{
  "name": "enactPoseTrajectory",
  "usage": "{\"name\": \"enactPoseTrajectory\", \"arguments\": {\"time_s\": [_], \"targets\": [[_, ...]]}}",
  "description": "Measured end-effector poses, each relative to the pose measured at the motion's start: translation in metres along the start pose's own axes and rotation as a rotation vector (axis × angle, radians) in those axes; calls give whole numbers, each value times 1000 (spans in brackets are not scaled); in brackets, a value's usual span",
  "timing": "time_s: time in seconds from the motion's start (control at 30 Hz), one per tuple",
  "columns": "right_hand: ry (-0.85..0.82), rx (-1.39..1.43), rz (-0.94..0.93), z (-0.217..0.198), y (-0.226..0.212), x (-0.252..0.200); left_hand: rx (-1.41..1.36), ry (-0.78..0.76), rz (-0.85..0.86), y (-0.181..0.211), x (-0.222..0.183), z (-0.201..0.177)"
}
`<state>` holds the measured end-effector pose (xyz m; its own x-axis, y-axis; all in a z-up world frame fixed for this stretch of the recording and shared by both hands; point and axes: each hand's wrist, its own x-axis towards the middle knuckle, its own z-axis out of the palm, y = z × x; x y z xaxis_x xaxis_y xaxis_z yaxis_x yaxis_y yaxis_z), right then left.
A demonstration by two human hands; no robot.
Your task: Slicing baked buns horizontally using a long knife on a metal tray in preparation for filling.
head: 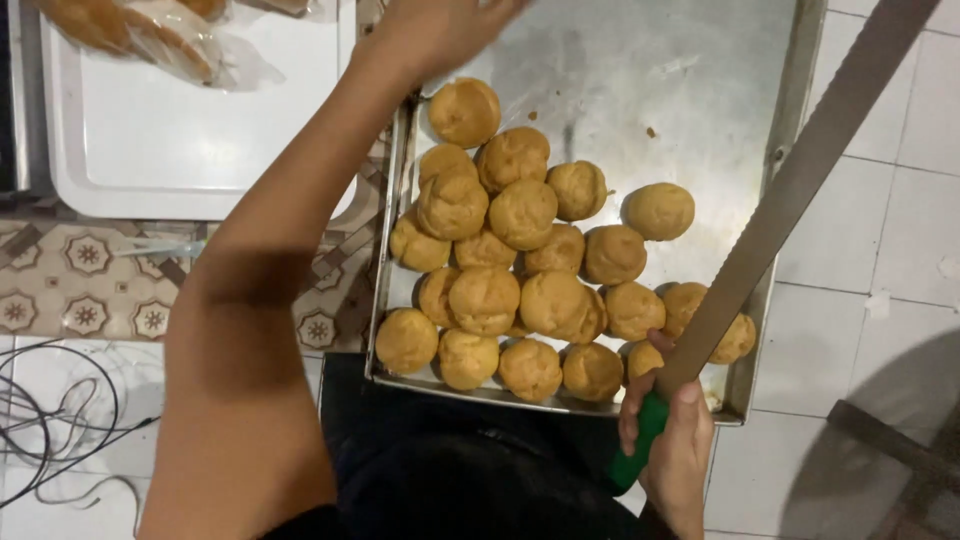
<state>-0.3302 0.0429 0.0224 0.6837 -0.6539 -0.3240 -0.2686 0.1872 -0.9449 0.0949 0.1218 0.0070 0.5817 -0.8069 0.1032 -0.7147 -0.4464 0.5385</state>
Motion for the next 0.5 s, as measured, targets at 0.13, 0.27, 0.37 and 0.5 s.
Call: {"name": "enactPoseTrajectory", "arguments": {"time_s": [0.13, 0.27, 0.37, 0.5], "targets": [[-29, 29, 11, 3, -2, -12, -12, -116, 1, 26, -91, 0], [-76, -18, -18, 13, -6, -21, 51, -113, 9, 29, -149, 15], [-106, -42, -26, 20, -11, -31, 81, -101, 4, 25, -155, 34], [-161, -89, -22, 26, -9, -37, 50, -78, -39, 25, -147, 38]]}}
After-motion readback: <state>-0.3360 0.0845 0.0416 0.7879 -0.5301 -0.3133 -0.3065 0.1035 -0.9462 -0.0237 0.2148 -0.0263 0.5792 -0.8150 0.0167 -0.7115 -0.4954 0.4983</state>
